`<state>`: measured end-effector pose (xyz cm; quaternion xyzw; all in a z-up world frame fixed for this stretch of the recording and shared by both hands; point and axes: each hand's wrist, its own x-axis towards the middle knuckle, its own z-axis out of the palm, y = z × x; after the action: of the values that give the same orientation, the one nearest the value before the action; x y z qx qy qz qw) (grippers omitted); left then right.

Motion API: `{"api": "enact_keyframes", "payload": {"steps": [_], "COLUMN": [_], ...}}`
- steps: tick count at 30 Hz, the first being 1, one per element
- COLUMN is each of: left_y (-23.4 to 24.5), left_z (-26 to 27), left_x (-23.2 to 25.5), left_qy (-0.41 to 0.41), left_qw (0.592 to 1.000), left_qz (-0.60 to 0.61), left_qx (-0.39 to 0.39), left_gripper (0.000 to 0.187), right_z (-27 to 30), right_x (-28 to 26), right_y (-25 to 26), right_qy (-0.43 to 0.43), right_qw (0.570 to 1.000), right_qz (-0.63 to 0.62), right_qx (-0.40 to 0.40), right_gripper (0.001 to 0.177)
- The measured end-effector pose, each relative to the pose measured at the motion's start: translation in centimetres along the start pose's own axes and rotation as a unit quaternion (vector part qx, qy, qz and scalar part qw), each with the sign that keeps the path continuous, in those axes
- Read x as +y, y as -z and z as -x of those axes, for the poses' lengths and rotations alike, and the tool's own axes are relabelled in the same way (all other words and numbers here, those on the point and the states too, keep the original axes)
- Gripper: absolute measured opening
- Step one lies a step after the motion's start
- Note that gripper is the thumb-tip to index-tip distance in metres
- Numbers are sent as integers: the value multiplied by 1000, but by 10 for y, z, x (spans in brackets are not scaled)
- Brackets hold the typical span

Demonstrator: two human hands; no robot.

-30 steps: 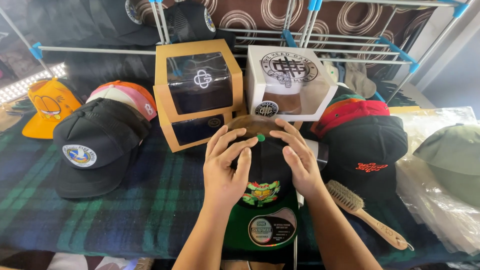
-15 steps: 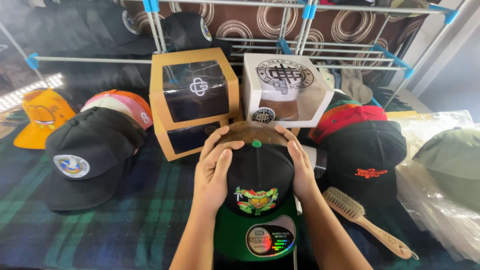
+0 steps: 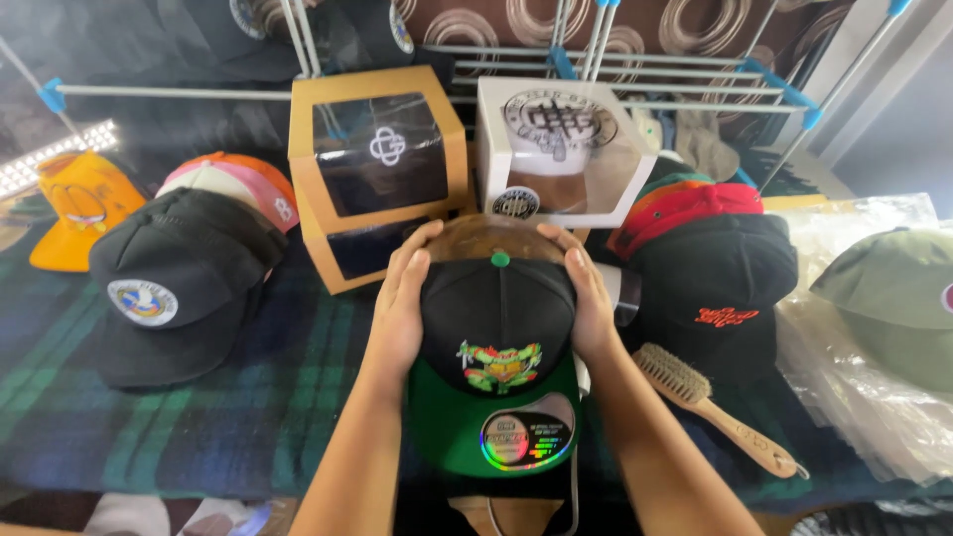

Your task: Cleaning and reshaping baseball caps using a hair dryer and a brush on a wooden head form.

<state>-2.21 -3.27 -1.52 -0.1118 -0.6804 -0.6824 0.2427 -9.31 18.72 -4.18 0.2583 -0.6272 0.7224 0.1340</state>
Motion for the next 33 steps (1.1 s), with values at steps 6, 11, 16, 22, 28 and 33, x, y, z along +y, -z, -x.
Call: {"api": "enact_keyframes", "payload": {"steps": [6,11,16,22,28,33], "left_y": [-9,-9,-12,4,-64,-70], "left_z": [-1,-7,-3,8,58,46], "left_x": [16,2,8,-15,43,33], "left_qy": [31,18,14,-137,-242,-231], "left_qw": [996,993,997,931,866,846], "left_qz": [49,110,72,-286,-423,-449], "left_qx": [-62,-28,-14,181,113,168], "left_gripper": [50,50,49,29,56,54], "right_z": [3,3,3,6,8,6], "right_x": [2,4,-2,27,43,-16], "right_y": [-7,-4,-6,18,23,4], "right_qy": [-72,-71,-65,-108,-198,-216], "right_qw": [992,996,996,990,965,965], "right_qz": [-102,-58,-49,-38,-54,10], "right_qx": [1,6,21,80,161,150], "right_gripper": [62,63,59,52,50,50]}}
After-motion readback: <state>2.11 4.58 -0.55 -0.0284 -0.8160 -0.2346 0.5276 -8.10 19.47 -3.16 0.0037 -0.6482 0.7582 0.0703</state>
